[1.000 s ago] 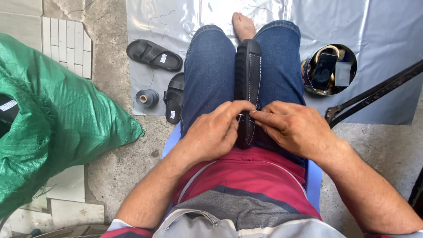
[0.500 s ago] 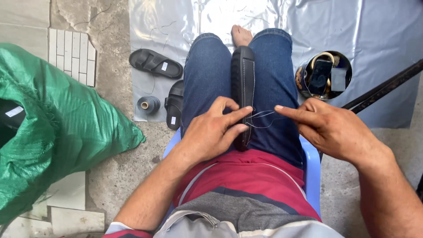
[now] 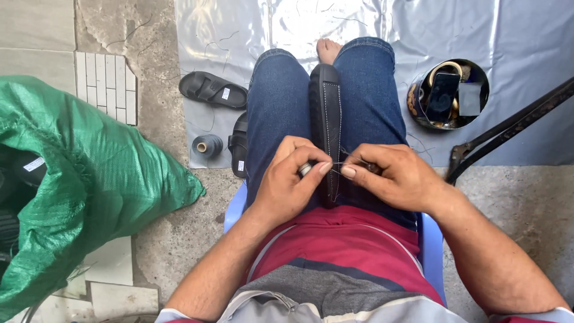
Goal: Hand-stitching the sole of a black shoe using a needle and thread.
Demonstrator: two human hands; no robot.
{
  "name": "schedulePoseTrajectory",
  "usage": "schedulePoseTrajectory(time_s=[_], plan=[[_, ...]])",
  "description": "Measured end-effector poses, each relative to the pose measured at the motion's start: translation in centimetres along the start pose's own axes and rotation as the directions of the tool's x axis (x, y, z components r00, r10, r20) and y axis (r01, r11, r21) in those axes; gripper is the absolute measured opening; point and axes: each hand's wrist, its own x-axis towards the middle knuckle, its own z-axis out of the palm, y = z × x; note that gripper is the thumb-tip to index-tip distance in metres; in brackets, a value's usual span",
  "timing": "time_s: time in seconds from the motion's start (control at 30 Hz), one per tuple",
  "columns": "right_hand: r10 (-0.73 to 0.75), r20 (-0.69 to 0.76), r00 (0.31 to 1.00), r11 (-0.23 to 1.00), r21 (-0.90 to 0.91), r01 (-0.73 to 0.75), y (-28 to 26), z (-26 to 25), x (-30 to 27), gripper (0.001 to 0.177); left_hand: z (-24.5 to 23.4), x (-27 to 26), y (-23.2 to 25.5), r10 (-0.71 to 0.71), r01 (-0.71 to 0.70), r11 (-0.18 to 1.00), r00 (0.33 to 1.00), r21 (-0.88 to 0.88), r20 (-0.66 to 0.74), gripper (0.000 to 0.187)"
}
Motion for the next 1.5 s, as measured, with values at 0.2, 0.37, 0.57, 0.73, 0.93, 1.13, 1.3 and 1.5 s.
schedulePoseTrajectory(time_s=[0.2,0.37,0.57,0.73,0.93,1.13,1.3,1.5], plan=[[0.038,0.007,0.999,0.922,-0.386,-0.033,-1.5,-0.3,-0.5,0.015,0.2,-2.1,0.4,0.114,-0.123,0.972,0.992,0.201,0.057,0.010],[0.141,0.134,0.981,0.987,0.055,-0.150,-0.6,0.1,-0.6,0.012,0.3,-2.9,-0.3,0.144,-0.146,0.956,0.989,0.256,0.025,0.009],[0.410,-0.432,0.803,0.587,0.799,0.131,0.6,-6.3,-0.4,0.014,-1.2,-2.6,1.3,0.065,-0.114,0.946,0.984,0.305,0.168,0.009],[-0.503,-0.543,0.673,0.785,-0.612,0.093,2.9,-4.8,-2.2,0.030,-2.4,-2.4,1.0,0.077,-0.115,0.961,0.985,0.251,0.155,0.027],[-0.368,-0.161,0.916,0.872,-0.401,0.280,0.7,1.1,0.0,0.008,-3.2,-1.9,1.3,0.026,-0.096,0.874,0.988,0.476,0.152,0.024],[-0.345,-0.259,0.902,0.933,-0.202,0.299,0.9,2.5,1.5,0.004,-5.0,-1.3,3.7,0.153,-0.148,0.988,0.914,-0.043,0.375,0.015],[-0.314,-0.336,0.888,0.949,-0.113,0.293,1.1,2.7,1.3,0.008,-4.9,-2.8,3.7,0.130,0.172,0.636,0.937,-0.752,0.324,0.029],[-0.282,-0.317,0.905,0.958,-0.052,0.281,0.5,2.2,0.5,0.009,-2.2,-1.7,0.5,-0.017,0.001,0.986,0.996,0.165,0.092,0.062]])
